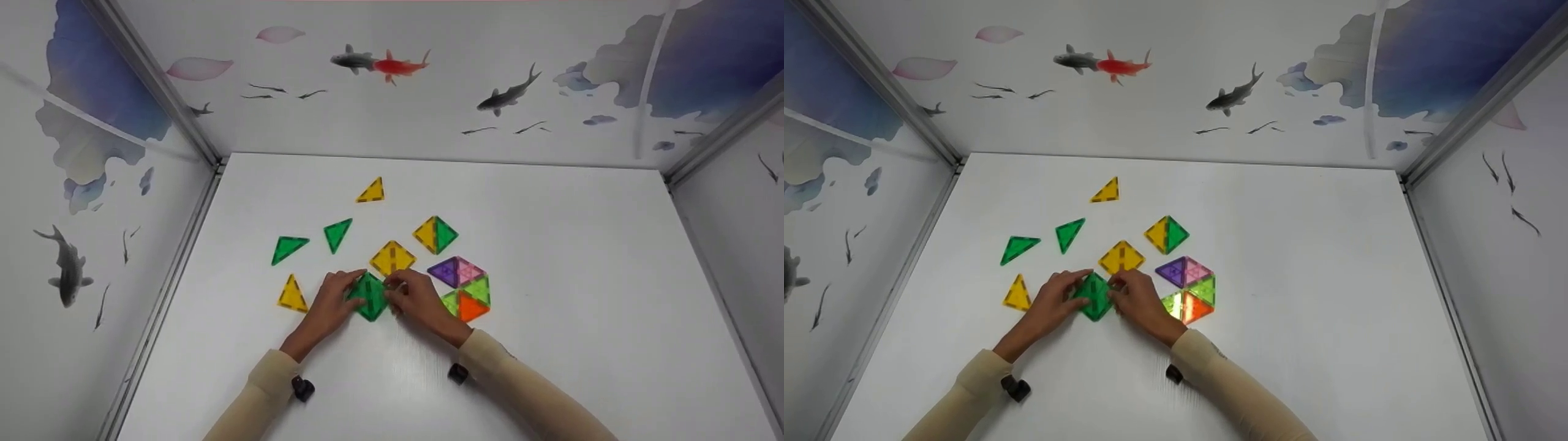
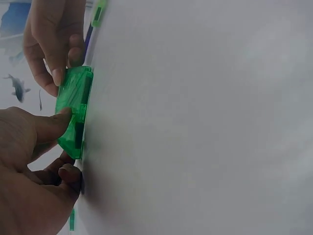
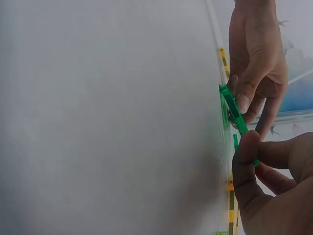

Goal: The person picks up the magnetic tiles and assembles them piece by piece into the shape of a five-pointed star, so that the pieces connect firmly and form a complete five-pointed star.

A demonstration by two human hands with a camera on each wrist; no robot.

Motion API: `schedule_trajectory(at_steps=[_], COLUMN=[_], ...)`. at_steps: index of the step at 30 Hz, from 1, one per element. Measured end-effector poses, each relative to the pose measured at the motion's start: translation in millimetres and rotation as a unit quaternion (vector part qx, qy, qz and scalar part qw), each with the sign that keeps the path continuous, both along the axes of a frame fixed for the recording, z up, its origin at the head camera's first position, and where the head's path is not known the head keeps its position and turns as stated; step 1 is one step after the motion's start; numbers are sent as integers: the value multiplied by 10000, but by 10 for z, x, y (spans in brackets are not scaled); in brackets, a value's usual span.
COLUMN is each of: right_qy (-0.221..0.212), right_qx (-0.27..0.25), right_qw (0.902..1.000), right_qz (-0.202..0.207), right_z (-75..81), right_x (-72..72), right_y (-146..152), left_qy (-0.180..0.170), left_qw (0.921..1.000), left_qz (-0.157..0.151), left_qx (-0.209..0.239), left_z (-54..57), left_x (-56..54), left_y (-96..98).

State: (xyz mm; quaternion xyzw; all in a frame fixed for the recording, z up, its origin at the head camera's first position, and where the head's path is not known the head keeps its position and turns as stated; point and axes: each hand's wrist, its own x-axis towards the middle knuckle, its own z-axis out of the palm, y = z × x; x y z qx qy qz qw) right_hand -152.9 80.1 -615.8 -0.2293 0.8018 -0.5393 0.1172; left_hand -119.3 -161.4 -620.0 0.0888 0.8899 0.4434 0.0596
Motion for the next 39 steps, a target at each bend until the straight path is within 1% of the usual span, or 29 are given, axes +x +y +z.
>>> schedule_trajectory(at_steps=[3, 5, 6, 12, 13, 16, 18, 21, 24, 27, 29, 33, 36, 39], right_qy=[457, 578, 624, 591, 552, 544, 472, 263, 5, -101, -141, -261, -399, -490], right_qx=[407, 636, 678, 807, 854, 848, 791, 653, 422, 262, 193, 286, 385, 419], right_qw=[9981, 9962, 9957, 9949, 9948, 9949, 9957, 9975, 9991, 9996, 9996, 9986, 9969, 9959], right_qz=[-77, -115, -127, -92, -74, -17, 29, 56, -2, -83, -132, -367, -561, -634], right_z=[-20, -29, -99, -81, -10, 0, 12, 40, 85, 129, 154, 188, 194, 183], right_x=[8, 10, -12, -15, 4, -5, -19, -59, -141, -290, -397, -575, -654, -690], right_y=[-37, -55, -56, -76, -83, -71, -47, 8, 72, 131, 173, 246, 277, 280], left_qy=[-18, -51, -76, -279, -305, -413, -478, -457, -198, 54, 191, 299, 357, 419], left_qw=[9999, 9996, 9994, 9975, 9972, 9963, 9966, 9976, 9973, 9958, 9946, 9923, 9908, 9893], left_qz=[-9, -16, -31, -171, -210, -290, -203, 178, 585, 781, 852, 920, 907, 847], left_qx=[-158, -281, -334, -620, -652, -695, -646, -492, -407, -483, -557, -776, -941, -1114], left_z=[18, 26, 32, 73, 82, 126, 160, 203, 225, 237, 239, 222, 208, 197], left_x=[14, 16, 16, -7, -18, -60, -113, -225, -371, -548, -663, -914, -1108, -1278], left_y=[-20, -20, -17, -8, -11, -28, -50, -105, -184, -268, -312, -342, -307, -243])
